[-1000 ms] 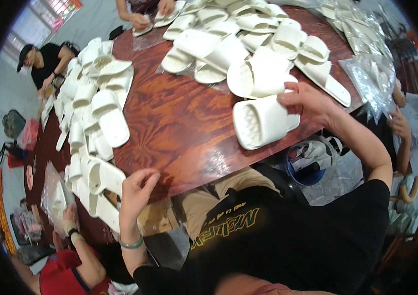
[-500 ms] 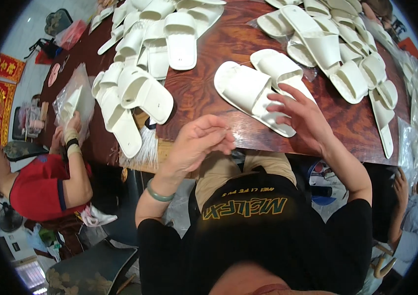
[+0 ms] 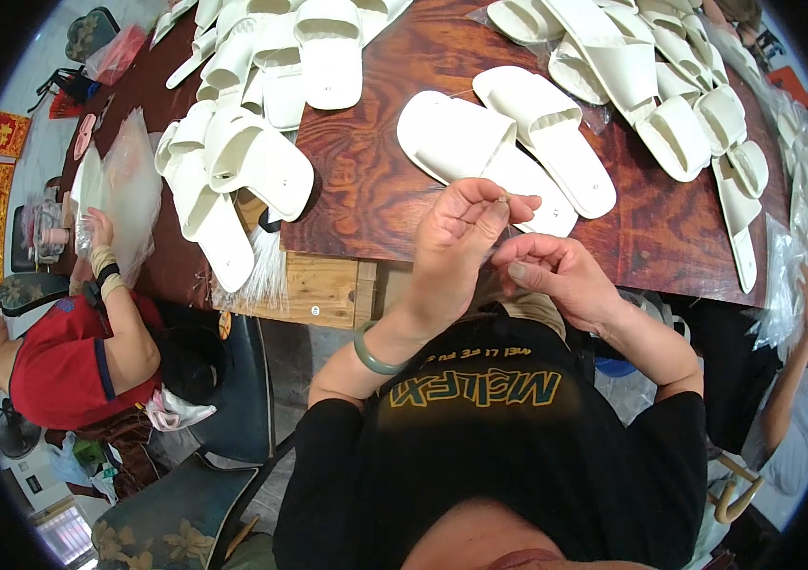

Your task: Inspecting, cleaning, and assembling components of white slippers at a manufacturing table.

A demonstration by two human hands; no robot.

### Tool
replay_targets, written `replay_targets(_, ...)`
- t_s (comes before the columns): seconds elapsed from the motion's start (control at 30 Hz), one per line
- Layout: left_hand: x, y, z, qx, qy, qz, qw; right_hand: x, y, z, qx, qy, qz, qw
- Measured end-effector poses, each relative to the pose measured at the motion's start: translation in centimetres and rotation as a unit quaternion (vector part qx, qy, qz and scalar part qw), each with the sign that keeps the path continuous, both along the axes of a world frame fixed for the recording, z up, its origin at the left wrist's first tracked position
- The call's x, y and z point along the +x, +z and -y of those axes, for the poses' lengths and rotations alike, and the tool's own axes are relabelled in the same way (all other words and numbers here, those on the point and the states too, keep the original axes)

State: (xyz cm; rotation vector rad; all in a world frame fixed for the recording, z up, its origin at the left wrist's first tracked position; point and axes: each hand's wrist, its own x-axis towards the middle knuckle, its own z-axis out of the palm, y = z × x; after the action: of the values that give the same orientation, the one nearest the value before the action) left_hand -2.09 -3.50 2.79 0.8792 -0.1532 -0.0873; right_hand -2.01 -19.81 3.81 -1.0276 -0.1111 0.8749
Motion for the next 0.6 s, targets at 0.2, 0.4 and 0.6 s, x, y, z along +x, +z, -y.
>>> replay_targets(0.2,-0.3,-0.2,0.6,-0.031,0.032,-0.001,0.999,0.1,-1.1,0.6,-0.011,-0.133,0.019,0.991)
replay_targets(0.4,0.8,-0.5,-1.2,0.005,0.042,-0.019,0.999,1.5,1.4,2.6,-0.131,-0.065,0.08,0.986)
replay_targets(0.6,3.9,0.7,-3.0,0.26,0.061,0.043,0.963,4.0,1.7,3.7,-0.3,-0.084,0.273,0.91)
